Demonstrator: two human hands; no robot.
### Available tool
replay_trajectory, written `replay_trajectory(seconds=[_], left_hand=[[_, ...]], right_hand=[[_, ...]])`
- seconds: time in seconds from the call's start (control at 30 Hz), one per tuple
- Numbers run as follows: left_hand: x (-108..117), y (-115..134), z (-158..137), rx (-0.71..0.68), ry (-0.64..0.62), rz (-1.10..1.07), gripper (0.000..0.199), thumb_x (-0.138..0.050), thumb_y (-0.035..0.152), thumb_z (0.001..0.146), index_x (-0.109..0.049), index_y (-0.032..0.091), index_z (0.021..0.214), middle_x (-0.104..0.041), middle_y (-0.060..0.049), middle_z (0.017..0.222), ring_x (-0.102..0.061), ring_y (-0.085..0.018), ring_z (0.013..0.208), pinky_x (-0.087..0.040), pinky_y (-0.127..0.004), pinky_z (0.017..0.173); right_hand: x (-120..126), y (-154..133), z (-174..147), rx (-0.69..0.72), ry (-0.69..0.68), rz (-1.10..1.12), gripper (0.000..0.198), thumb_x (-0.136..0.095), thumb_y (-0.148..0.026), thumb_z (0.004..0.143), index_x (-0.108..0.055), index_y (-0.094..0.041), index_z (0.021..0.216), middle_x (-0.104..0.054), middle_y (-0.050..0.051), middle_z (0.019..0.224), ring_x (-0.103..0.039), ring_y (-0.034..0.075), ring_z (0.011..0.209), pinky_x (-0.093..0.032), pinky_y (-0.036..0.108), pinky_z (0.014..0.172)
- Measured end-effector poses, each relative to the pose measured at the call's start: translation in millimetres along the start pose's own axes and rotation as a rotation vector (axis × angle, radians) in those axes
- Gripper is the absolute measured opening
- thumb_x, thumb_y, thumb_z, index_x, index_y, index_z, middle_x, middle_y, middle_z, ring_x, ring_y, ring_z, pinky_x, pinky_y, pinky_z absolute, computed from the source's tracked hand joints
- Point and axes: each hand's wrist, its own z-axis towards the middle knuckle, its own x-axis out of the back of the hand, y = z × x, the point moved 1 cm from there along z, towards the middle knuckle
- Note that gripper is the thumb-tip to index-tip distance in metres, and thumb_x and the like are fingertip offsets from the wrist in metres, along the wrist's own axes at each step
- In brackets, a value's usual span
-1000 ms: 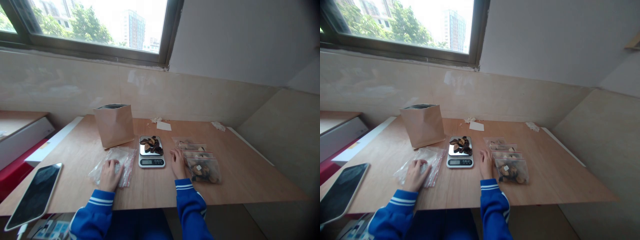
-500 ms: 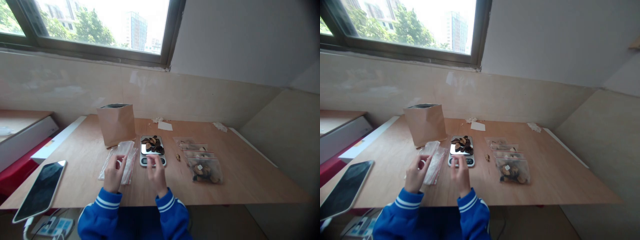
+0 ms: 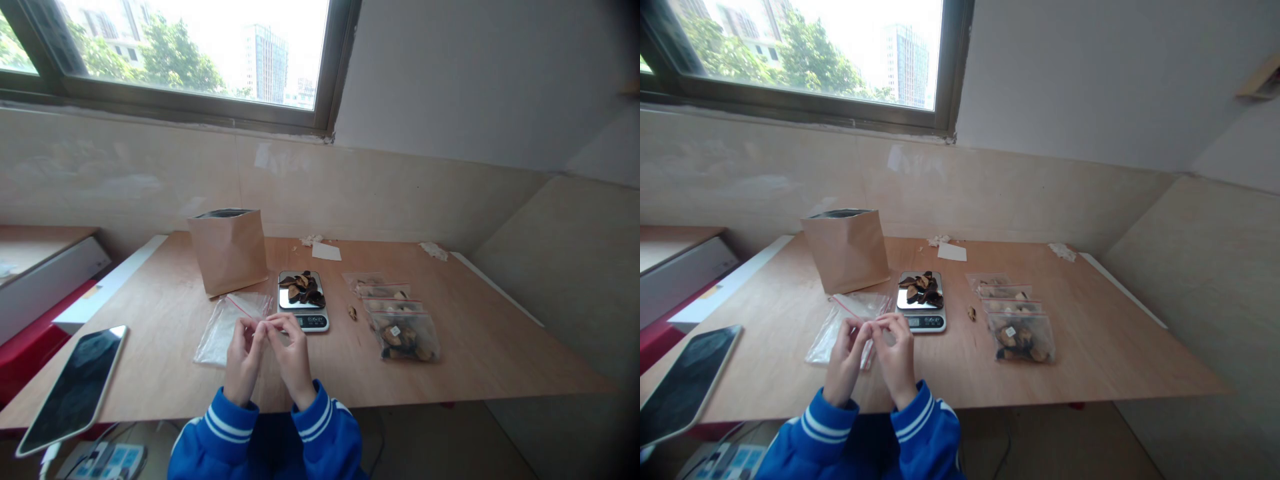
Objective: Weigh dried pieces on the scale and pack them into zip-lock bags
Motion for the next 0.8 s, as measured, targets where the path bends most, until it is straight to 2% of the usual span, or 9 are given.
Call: replay_trajectory(seconds=[0.17, 0.4, 0.63, 0.73, 0.8], left_hand=[[-9, 6, 8, -0.009, -0.063, 0.032, 0.035, -0.05, 0.054, 0.086, -0.052, 0.02, 0.078, -0.057, 0.0, 0.072, -0.057, -0.017, 0.072, -0.048, -0.029, 0.069], [-16, -7, 15, 0.037, -0.108, 0.095, 0.036, -0.043, 0.054, 0.089, -0.05, 0.021, 0.075, -0.054, 0.0, 0.071, -0.053, -0.016, 0.068, -0.044, -0.028, 0.065], [-22, -3, 16, -0.072, -0.135, 0.211, 0.032, -0.041, 0.045, 0.088, -0.046, 0.021, 0.068, -0.051, 0.002, 0.061, -0.05, -0.015, 0.059, -0.041, -0.026, 0.058], [-21, 3, 18, -0.077, -0.177, 0.243, 0.029, -0.042, 0.042, 0.086, -0.045, 0.022, 0.064, -0.053, 0.003, 0.054, -0.051, -0.014, 0.053, -0.041, -0.025, 0.054], [-16, 7, 21, -0.041, -0.156, 0.231, 0.027, -0.044, 0.038, 0.084, -0.043, 0.022, 0.062, -0.054, 0.003, 0.051, -0.052, -0.013, 0.049, -0.042, -0.025, 0.053]], right_hand=[[8, 1, 3, 0.006, -0.019, 0.004, 0.013, -0.061, -0.031, 0.088, -0.071, -0.022, 0.085, -0.067, 0.005, 0.093, -0.063, 0.019, 0.093, -0.051, 0.034, 0.087], [19, 2, 7, 0.007, -0.016, -0.037, 0.011, -0.065, -0.03, 0.086, -0.072, -0.021, 0.088, -0.069, 0.005, 0.092, -0.064, 0.019, 0.091, -0.052, 0.033, 0.084], [20, -1, 5, -0.004, 0.026, -0.104, 0.014, -0.062, -0.03, 0.086, -0.068, -0.019, 0.08, -0.066, 0.004, 0.084, -0.064, 0.017, 0.079, -0.054, 0.029, 0.072], [25, 3, 11, -0.029, 0.088, -0.164, 0.013, -0.061, -0.029, 0.084, -0.066, -0.019, 0.077, -0.067, 0.003, 0.078, -0.063, 0.016, 0.072, -0.053, 0.029, 0.069], [37, 10, 21, -0.065, 0.211, -0.214, 0.015, -0.061, -0.031, 0.083, -0.066, -0.018, 0.077, -0.067, 0.003, 0.074, -0.062, 0.017, 0.068, -0.052, 0.03, 0.067]])
